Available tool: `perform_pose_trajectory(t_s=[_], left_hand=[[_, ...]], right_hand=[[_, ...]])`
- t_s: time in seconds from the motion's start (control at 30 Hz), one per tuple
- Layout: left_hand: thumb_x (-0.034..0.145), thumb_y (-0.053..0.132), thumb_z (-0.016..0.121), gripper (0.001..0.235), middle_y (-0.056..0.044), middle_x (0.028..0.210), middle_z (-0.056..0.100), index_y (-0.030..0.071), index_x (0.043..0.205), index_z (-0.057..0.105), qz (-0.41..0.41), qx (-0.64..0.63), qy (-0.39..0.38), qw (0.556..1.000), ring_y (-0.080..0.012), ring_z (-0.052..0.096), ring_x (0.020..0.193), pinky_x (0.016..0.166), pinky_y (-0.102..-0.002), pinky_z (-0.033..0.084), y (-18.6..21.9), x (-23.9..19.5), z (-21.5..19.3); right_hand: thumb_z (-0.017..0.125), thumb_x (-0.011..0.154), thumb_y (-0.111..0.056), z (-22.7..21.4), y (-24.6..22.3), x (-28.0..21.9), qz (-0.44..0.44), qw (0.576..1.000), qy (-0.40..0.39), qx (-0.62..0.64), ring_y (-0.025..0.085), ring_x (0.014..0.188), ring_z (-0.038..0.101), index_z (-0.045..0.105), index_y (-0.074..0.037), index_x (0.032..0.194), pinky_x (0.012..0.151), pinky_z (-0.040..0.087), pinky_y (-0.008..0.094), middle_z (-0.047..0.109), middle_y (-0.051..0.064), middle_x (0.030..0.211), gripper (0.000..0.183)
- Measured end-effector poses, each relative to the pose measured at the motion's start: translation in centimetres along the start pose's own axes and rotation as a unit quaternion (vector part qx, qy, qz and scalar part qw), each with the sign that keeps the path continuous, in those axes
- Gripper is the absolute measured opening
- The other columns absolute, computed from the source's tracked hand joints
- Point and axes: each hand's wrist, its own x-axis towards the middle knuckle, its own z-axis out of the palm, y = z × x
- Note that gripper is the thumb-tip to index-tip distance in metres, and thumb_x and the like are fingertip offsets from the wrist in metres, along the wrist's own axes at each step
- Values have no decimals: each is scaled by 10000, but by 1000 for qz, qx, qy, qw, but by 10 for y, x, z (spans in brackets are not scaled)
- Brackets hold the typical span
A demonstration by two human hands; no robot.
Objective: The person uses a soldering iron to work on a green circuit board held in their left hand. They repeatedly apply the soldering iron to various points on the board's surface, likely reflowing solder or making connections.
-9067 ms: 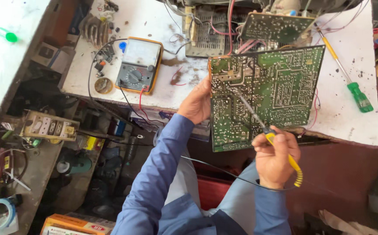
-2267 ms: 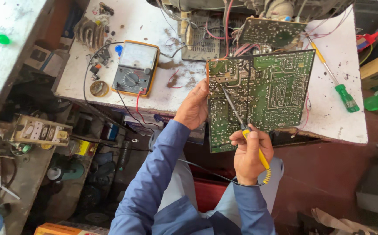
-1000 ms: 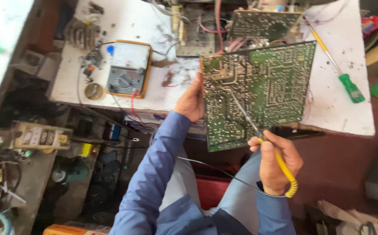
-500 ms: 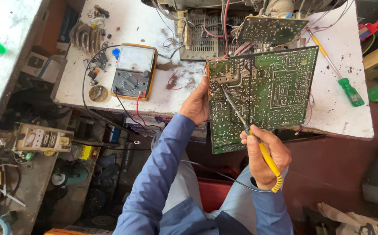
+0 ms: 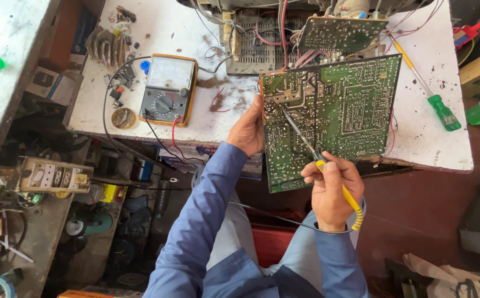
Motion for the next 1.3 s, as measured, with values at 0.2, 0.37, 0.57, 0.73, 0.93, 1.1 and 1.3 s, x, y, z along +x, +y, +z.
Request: perform_pose_trajectory(t_s=[0.2, 0.37, 0.57, 0.73, 0.93, 1.1, 1.3], left_hand=[[1049, 526, 547, 678, -148, 1427, 620, 33, 1511, 479, 2, 4, -9, 1000, -261, 622, 1292, 1126, -464, 513, 1, -2, 5], [1050, 525, 546, 671, -151, 1422, 621, 28, 1497, 489, 8, -3, -5, 1000, -266, 626, 1284, 1123, -465, 516, -1, -2, 3], [1059, 493, 559, 598, -129, 1366, 652, 52, 1460, 525, 21, -16, 16, 1000, -254, 648, 1236, 1092, -461, 541, -4, 3, -6], [1077, 502, 566, 590, -114, 1398, 635, 85, 1493, 527, 44, 11, 15, 999, -256, 614, 1271, 1109, -475, 519, -6, 5, -9], [958, 560, 588, 654, 10, 1497, 545, 256, 1520, 448, 80, 114, 127, 982, -224, 482, 1404, 1149, -542, 414, -9, 10, -11], [998, 573, 648, 710, -107, 1465, 611, 106, 1514, 512, 69, 77, 18, 995, -299, 606, 1359, 1185, -543, 501, -1, -1, 12], [990, 574, 674, 748, -133, 1441, 627, 62, 1510, 511, 76, 96, 4, 992, -295, 651, 1296, 1125, -520, 548, -3, -6, 31]], right_hand=[[588, 1070, -205, -3, 18, -3, 62, 993, 65, 74, 235, 730, 668, 636, 24, 1174, 649, 511, 287, 702, 163, 850, 256], [588, 1070, -193, 3, 27, -6, 40, 994, 71, 70, 242, 711, 673, 621, 27, 1164, 640, 529, 304, 705, 161, 852, 242], [598, 1057, -178, 4, 24, -11, -13, 998, 57, 16, 252, 765, 690, 608, 41, 1183, 705, 564, 338, 724, 166, 907, 253], [635, 1033, -191, -40, 9, -15, 14, 979, 89, 184, 231, 816, 685, 643, 0, 1147, 756, 583, 362, 697, 102, 933, 223], [663, 1037, -270, -172, -21, -13, 61, 932, 147, 325, 186, 787, 604, 690, -21, 1081, 718, 535, 271, 665, 115, 881, 254], [687, 1042, -256, -248, -8, 12, 60, 907, 131, 397, 171, 771, 585, 656, -8, 1023, 691, 529, 239, 665, 109, 885, 251], [686, 994, -256, -263, -10, 17, 35, 938, 247, 240, 185, 787, 625, 669, -10, 1042, 672, 541, 230, 676, 117, 883, 251]])
